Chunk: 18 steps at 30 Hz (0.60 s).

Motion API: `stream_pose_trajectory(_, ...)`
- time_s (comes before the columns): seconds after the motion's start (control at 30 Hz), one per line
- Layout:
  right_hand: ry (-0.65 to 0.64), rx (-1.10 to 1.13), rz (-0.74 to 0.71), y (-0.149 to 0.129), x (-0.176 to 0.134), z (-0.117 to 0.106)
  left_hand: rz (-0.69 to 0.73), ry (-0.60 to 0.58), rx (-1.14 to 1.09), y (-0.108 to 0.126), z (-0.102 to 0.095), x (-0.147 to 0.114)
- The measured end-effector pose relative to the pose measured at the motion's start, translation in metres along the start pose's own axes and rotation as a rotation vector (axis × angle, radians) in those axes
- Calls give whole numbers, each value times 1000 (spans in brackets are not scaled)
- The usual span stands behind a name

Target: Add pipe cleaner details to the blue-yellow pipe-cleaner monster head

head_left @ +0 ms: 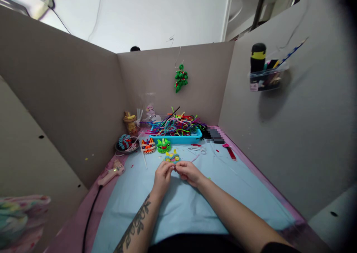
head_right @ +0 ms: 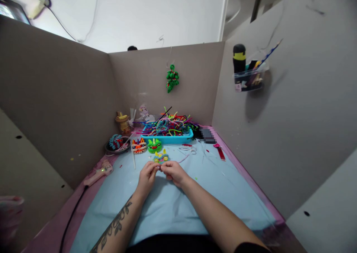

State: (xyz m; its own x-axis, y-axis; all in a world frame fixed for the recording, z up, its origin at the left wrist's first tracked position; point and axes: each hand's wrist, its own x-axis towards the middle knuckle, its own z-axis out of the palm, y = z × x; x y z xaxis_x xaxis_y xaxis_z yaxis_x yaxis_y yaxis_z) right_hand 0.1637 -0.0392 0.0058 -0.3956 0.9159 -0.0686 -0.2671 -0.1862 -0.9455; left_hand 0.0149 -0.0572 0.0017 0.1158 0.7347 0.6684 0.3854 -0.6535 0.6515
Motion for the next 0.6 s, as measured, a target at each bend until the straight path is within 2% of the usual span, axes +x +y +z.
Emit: stream_pose_trajectory(0.6, -35, 18, 12, -2, -2, 2, -15, -3, -24, 7, -2, 3)
